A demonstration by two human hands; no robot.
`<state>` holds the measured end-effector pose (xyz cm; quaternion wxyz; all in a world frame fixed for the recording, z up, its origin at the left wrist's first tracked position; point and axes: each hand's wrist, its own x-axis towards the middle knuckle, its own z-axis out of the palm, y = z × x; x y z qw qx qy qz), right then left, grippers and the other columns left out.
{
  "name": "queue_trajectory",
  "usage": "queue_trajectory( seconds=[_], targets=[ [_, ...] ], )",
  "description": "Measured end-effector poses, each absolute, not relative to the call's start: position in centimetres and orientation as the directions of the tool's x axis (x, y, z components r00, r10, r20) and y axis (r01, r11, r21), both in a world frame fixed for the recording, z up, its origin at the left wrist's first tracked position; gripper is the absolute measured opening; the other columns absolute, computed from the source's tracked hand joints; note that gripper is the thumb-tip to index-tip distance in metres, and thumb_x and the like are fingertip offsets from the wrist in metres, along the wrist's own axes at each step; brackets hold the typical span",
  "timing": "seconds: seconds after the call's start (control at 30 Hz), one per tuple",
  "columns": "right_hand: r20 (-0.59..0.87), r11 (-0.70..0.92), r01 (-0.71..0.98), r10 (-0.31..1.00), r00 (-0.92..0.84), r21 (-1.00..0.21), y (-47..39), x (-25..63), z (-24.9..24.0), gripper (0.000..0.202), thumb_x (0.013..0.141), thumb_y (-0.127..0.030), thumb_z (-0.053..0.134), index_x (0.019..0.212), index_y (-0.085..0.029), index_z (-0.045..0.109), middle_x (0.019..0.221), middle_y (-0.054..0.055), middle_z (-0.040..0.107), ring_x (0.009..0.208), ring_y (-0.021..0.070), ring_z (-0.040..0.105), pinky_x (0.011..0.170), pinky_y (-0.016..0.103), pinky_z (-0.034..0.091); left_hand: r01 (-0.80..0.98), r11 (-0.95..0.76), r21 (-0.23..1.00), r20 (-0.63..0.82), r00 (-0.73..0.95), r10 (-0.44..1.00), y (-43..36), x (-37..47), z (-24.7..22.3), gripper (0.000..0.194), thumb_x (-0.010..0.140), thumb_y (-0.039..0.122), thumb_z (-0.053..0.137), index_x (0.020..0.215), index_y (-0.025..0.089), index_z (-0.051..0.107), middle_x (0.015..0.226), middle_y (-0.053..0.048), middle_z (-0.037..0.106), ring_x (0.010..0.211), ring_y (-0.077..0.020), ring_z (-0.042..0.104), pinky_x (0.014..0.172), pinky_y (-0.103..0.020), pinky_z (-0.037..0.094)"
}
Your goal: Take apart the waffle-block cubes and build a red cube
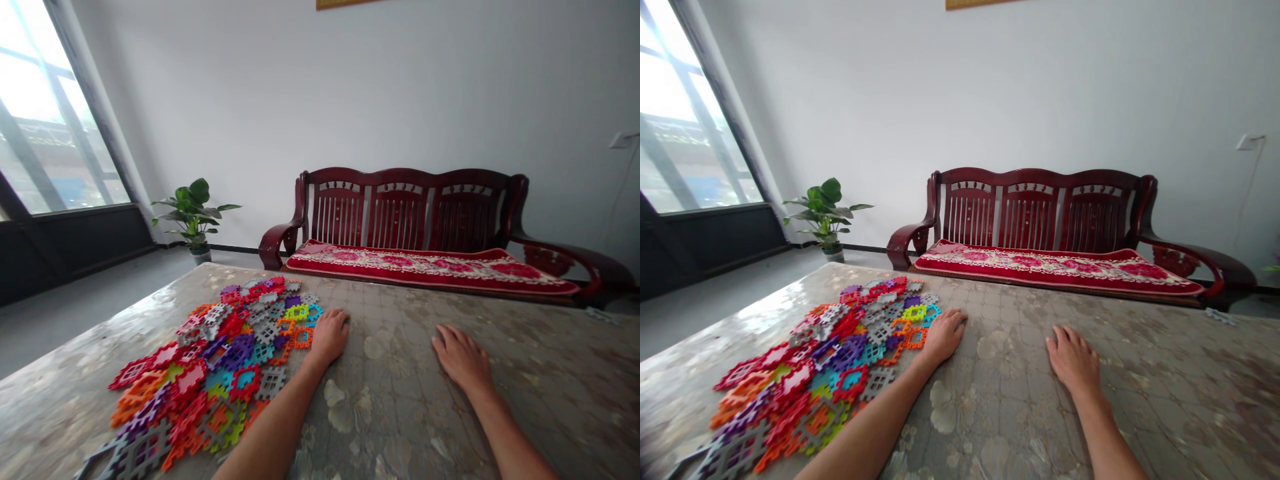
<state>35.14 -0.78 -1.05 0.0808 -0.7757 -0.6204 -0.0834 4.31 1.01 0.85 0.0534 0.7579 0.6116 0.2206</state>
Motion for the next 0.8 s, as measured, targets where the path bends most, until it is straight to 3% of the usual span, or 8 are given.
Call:
queue_trajectory(
  seconds=[0.8],
  targets=[
    [0.238,-0.201,0.979,0.950,0.203,-0.034,-0.68,35.33,-1.20,0.051,0.094,-0.040,0.031,0.136,-0.023,0.054,0.142,0.009,0.052,0.125,0.0285,0.051,0.103,0.047,0.040,0.904,-0.264,0.336,0.302,0.162,0.939,1.18,4.27,0.48,0.032,0.088,0.020,0.048,0.114,0.024,0.067,0.123,-0.005,0.065,0.114,-0.0203,0.057,0.101,-0.032,0.040]
  ],
)
